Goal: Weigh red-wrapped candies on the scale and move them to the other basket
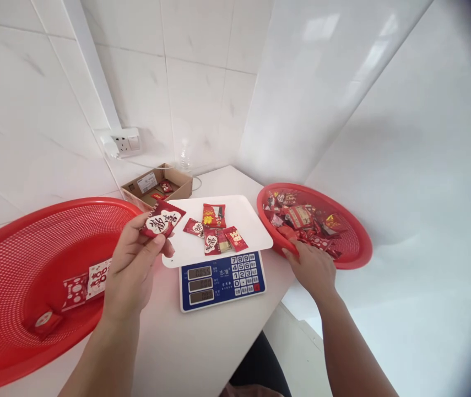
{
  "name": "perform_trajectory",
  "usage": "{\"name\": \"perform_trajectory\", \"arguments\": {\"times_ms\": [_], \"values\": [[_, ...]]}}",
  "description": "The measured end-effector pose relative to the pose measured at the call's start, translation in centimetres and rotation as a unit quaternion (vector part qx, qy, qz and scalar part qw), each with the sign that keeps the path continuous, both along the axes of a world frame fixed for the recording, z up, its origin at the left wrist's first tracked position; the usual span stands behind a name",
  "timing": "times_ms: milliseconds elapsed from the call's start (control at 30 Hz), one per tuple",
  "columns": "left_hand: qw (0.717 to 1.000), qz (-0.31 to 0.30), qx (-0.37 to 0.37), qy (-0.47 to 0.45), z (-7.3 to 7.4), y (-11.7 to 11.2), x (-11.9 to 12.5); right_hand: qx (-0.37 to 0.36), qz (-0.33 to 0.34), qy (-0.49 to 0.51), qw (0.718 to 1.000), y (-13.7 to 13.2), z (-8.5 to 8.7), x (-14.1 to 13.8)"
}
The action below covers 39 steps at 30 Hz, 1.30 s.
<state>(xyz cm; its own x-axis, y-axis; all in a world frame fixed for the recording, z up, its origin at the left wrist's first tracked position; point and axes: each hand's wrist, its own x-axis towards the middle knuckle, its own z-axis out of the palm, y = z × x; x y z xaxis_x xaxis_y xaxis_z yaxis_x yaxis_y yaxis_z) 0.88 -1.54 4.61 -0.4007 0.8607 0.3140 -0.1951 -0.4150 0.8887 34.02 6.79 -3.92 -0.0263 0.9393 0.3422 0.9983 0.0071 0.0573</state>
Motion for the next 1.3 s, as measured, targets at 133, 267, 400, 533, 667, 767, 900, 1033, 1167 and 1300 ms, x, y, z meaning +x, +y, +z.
{"name": "perform_trajectory", "arguments": {"times_ms": [133, 267, 400, 533, 667, 767, 900, 1033, 1167, 1300], "values": [[0.995, -0.047, -0.084, 0.037, -1.0, -0.6, 1.4, 0.010, 0.012, 0.005, 1.000, -0.3, -0.1, 0.2], [0.979, -0.111, -0.142, 0.098, -2.1, -1.8, 2.0, 0.029, 0.023, 0.021, 0.999, -0.4, -0.4, 0.1], [0.951, -0.110, -0.240, 0.163, -3.1, -3.7, 2.1, 0.036, 0.044, 0.071, 0.996, -0.2, -0.5, 0.6], [0.914, -0.075, -0.290, 0.274, -4.7, -5.7, 3.2, 0.083, 0.108, 0.218, 0.967, -1.4, 0.1, 0.2], [0.896, -0.074, -0.267, 0.346, -6.5, -6.7, 5.5, -0.034, 0.298, 0.399, 0.867, -6.1, 1.0, -3.6], [0.900, -0.096, -0.225, 0.362, -7.1, -6.8, 7.4, -0.203, 0.423, 0.444, 0.764, -9.9, 1.0, -7.4], [0.911, -0.128, -0.153, 0.361, -7.3, -6.8, 8.1, -0.190, 0.402, 0.484, 0.753, -11.3, 0.4, -9.1], [0.859, -0.009, -0.111, 0.500, -6.3, -6.5, 4.9, -0.052, 0.289, 0.476, 0.829, -8.1, 1.0, -5.1], [0.793, 0.144, -0.155, 0.571, -2.9, -6.0, -0.8, 0.075, 0.097, 0.434, 0.892, -3.8, 2.7, 0.4], [0.753, 0.225, -0.240, 0.570, 0.0, -6.0, -6.6, 0.089, 0.050, 0.326, 0.940, -1.1, 2.6, 3.4]]}}
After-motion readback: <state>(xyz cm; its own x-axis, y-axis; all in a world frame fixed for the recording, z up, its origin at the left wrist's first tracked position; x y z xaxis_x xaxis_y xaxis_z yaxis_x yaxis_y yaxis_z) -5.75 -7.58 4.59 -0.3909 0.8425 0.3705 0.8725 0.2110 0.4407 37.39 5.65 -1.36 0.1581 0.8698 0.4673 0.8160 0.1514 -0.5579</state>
